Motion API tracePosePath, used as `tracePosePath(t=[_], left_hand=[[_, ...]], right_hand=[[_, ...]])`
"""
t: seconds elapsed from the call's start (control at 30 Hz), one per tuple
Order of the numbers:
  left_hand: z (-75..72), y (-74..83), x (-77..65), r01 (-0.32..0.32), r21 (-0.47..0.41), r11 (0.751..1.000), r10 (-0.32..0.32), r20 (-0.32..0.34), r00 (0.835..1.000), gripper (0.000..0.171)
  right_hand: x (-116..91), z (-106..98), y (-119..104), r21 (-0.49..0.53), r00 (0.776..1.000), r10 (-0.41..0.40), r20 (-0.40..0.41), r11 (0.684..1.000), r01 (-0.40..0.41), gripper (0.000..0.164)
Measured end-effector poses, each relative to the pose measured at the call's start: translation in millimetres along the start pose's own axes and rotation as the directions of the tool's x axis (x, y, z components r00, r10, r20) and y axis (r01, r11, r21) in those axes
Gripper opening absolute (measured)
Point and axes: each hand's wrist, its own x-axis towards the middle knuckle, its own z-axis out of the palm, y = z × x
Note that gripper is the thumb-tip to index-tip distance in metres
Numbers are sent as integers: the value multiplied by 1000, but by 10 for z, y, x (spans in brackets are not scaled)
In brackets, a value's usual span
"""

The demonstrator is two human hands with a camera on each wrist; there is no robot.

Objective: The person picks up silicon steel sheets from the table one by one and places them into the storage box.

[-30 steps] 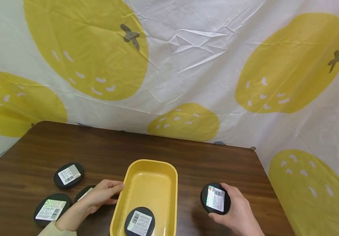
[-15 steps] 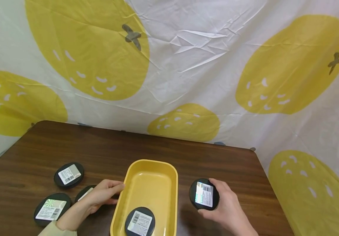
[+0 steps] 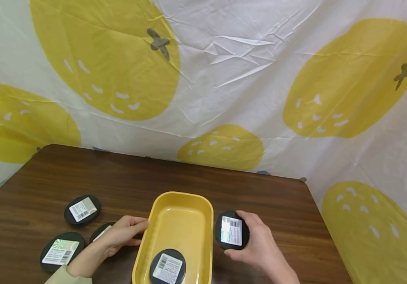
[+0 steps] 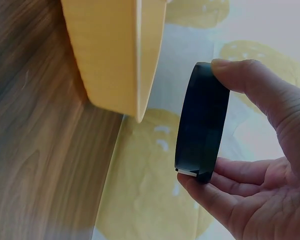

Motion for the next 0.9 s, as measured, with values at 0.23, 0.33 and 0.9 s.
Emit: tracePosePath(t=[0.23, 0.33, 0.9], left_hand=[[-21, -36, 8, -23, -24, 999, 23, 10, 1000, 35], [-41, -73, 44, -36, -40, 999, 37, 29, 999, 34], [-17, -17, 5, -8, -13, 1000, 8, 12, 1000, 34]], right_hand=[[114, 39, -169, 67, 998, -2, 59, 998, -1, 84], [163, 71, -224, 79, 998, -21, 65, 997, 16, 83], [312, 265, -481, 105, 977, -121, 174, 989, 103, 80]])
